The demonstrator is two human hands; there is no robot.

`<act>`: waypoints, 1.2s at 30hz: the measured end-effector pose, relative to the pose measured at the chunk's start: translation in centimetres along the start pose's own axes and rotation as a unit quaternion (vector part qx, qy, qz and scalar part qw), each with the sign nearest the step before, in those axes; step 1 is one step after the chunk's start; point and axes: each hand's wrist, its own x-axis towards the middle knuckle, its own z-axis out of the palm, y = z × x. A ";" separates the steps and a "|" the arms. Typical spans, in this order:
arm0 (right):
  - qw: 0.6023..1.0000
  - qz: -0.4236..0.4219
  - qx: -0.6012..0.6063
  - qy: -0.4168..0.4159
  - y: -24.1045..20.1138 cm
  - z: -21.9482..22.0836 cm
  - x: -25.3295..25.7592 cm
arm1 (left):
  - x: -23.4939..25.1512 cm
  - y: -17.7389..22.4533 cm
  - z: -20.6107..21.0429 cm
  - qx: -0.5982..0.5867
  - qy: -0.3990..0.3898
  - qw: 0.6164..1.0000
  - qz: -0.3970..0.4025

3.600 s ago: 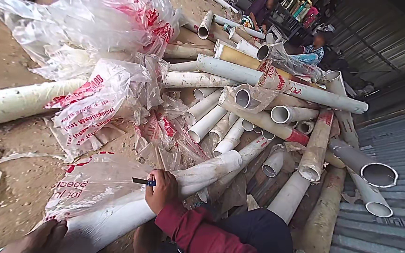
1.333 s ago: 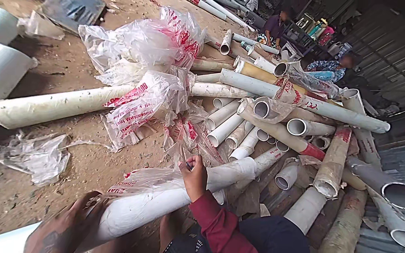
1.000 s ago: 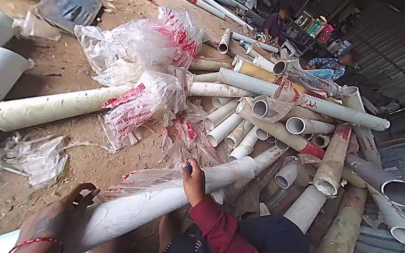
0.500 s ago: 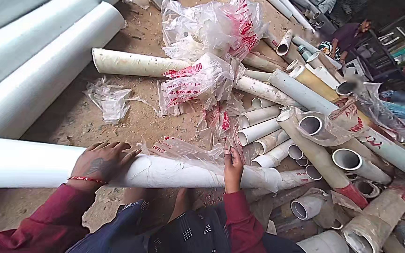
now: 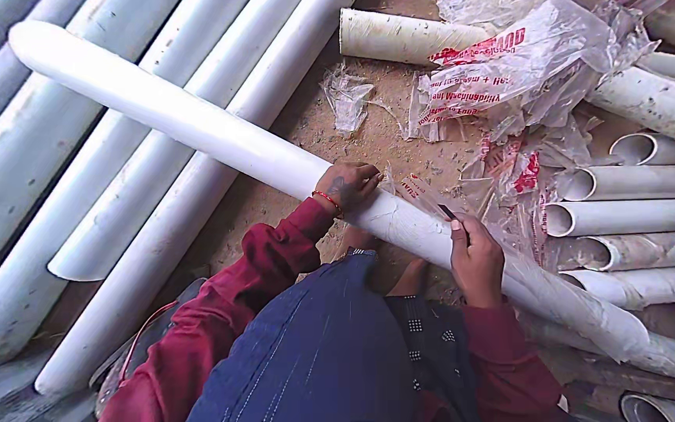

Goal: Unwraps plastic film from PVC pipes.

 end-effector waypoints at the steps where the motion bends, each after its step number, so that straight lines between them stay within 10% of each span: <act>1: 0.999 -0.042 -0.034 -0.006 -0.9 0.9 -0.1 | -0.2 -0.1 0.3 0.003 0.025 0.999 0.026; 12: 0.946 -0.197 -0.255 -0.034 -3.2 2.9 0.2 | -0.5 -0.2 1.3 0.066 0.064 0.992 0.090; 16: 0.918 -0.203 -0.338 -0.029 -0.2 0.0 -1.8 | -1.2 -1.0 2.8 0.091 0.220 0.952 0.192; 24: 0.963 -0.019 -0.268 0.006 10.8 -8.7 -6.0 | -5.6 0.2 6.5 0.105 0.237 0.951 0.167; 36: 0.962 0.149 -0.127 0.188 12.6 -1.0 -2.2 | -4.0 3.2 5.3 0.158 0.177 0.967 0.094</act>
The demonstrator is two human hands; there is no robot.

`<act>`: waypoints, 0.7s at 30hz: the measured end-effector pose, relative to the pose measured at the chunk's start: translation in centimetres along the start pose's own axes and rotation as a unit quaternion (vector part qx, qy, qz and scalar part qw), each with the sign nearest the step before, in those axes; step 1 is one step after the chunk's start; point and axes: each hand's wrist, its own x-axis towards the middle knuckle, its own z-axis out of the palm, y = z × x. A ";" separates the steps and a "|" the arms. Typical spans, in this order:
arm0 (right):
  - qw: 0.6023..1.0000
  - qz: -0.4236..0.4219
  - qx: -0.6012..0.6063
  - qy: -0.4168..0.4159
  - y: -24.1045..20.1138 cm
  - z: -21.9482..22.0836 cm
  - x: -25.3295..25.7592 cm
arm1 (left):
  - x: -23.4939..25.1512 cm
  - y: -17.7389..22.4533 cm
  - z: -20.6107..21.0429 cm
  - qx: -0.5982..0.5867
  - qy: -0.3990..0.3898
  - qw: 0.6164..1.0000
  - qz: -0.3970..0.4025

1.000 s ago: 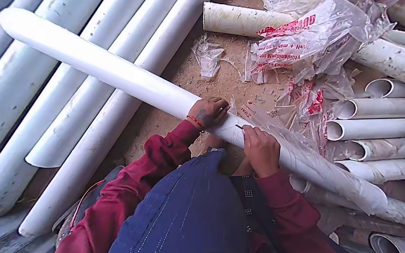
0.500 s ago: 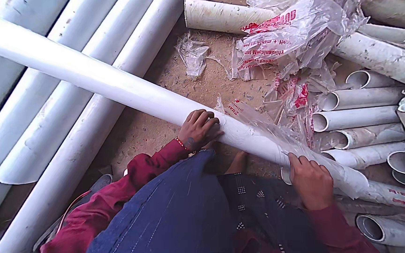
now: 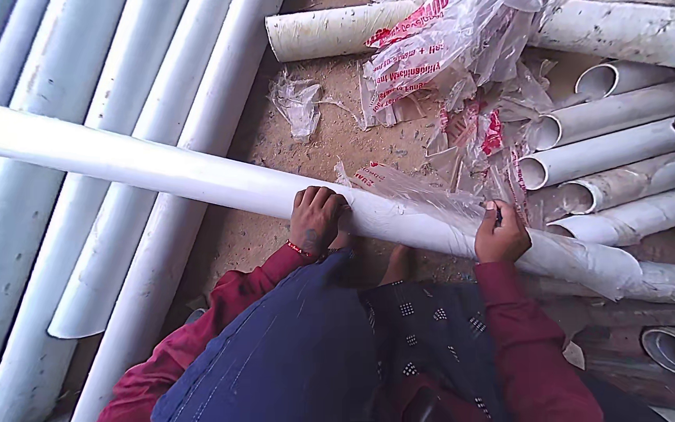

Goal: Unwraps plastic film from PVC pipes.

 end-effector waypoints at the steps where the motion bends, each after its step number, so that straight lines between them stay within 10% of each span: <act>1: 1.000 -0.006 0.005 0.002 0.3 0.2 0.0 | 0.1 0.0 0.1 0.009 -0.002 1.000 0.012; 8: 1.000 0.002 0.004 -0.015 0.3 0.1 0.0 | -2.5 -2.2 0.9 -0.083 0.049 0.986 0.134; 21: 0.997 0.039 -0.012 -0.071 -0.5 -0.4 0.7 | -2.0 -1.4 2.8 -0.052 0.119 0.990 0.055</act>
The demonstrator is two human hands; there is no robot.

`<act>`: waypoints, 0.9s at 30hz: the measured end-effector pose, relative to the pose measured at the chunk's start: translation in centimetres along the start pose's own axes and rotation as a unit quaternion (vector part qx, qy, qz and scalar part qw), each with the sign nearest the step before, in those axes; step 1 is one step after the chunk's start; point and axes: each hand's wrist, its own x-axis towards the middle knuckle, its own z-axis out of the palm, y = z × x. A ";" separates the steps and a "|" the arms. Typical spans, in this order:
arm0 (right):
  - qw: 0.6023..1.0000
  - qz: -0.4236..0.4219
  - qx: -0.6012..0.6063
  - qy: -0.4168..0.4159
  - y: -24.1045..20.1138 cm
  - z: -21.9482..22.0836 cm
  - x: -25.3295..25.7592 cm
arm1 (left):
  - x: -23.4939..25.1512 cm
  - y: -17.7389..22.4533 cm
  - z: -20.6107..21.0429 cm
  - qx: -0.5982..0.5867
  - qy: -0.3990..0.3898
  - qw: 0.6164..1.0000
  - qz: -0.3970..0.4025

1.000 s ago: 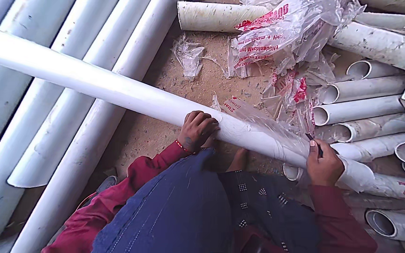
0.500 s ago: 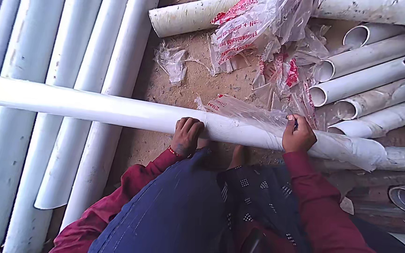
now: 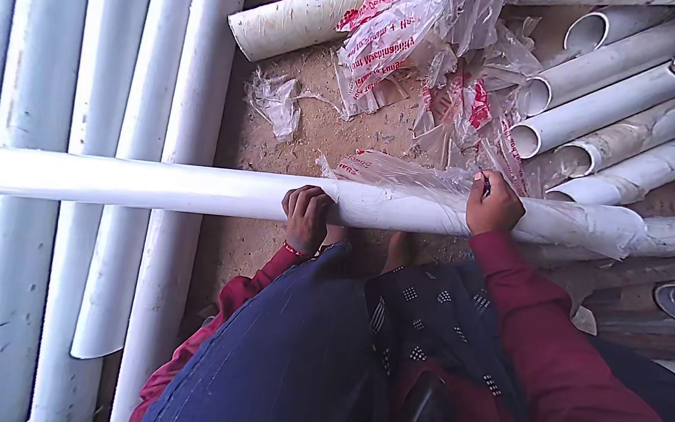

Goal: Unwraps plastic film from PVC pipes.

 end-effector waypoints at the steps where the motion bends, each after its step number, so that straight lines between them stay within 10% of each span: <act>1: 1.000 -0.002 -0.004 -0.001 0.0 0.0 0.1 | -0.1 0.2 0.3 0.043 -0.003 0.999 0.005; 12: 0.997 0.024 -0.029 -0.061 -2.0 -0.6 4.4 | 5.8 2.6 -2.6 0.013 -0.235 0.969 -0.079; 21: 0.997 -0.046 -0.001 0.057 -1.5 0.6 3.8 | 8.2 3.1 0.5 0.170 -0.286 0.935 -0.121; 27: 0.995 -0.045 -0.010 0.084 -0.8 0.6 2.9 | 7.4 5.6 -0.8 -0.009 -0.349 0.933 -0.088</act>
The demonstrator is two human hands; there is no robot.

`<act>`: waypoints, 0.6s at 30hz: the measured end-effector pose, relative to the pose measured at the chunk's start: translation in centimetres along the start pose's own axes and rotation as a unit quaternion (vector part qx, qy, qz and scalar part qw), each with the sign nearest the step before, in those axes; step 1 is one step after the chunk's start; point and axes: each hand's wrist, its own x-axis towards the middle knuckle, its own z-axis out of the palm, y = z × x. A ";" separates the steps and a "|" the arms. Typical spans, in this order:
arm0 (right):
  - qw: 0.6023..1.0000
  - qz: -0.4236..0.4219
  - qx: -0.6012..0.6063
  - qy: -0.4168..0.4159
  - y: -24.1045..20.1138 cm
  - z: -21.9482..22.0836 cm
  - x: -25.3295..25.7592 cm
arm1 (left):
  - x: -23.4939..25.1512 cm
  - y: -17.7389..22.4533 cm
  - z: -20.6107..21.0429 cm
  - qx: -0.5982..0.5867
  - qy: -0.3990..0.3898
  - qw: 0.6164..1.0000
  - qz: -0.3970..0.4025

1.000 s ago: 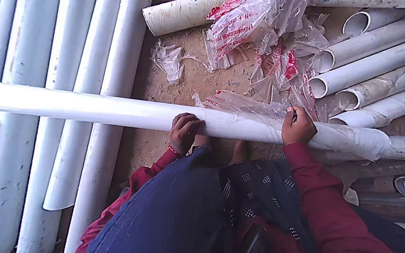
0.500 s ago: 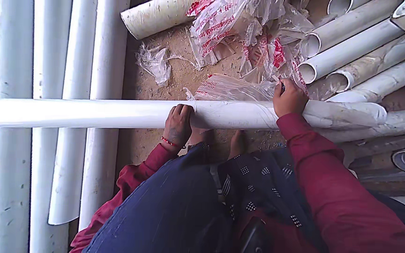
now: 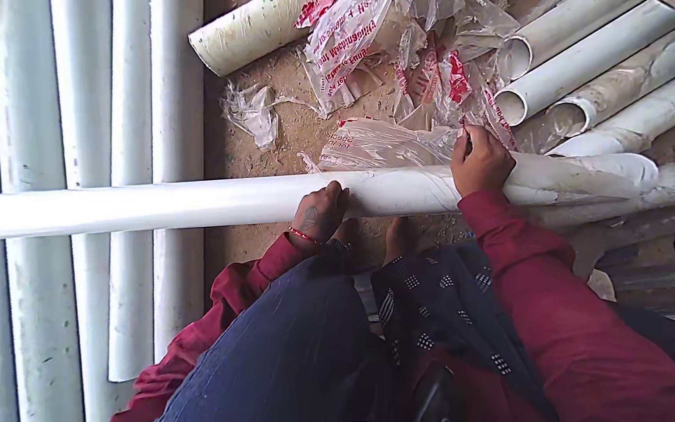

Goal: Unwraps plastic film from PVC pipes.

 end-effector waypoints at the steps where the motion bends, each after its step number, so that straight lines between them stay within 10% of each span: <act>1: 1.000 -0.001 -0.003 -0.003 0.0 -0.1 0.1 | -0.1 0.2 0.0 -0.026 -0.018 0.999 0.044; 5: 0.999 -0.040 -0.031 -0.011 -0.4 0.4 1.5 | 0.8 1.3 0.2 -0.189 -0.073 0.955 0.215; 13: 0.999 -0.018 -0.050 -0.012 -0.4 0.4 1.6 | 0.8 3.1 0.0 -0.513 -0.352 0.753 0.213; 16: 0.998 -0.042 -0.037 0.016 -0.3 0.8 1.4 | 1.1 6.8 -6.3 -0.610 -0.377 0.630 0.297; 18: 0.996 -0.073 -0.029 0.038 0.3 0.9 0.7 | 1.7 11.7 -13.6 -0.607 -0.269 0.641 0.384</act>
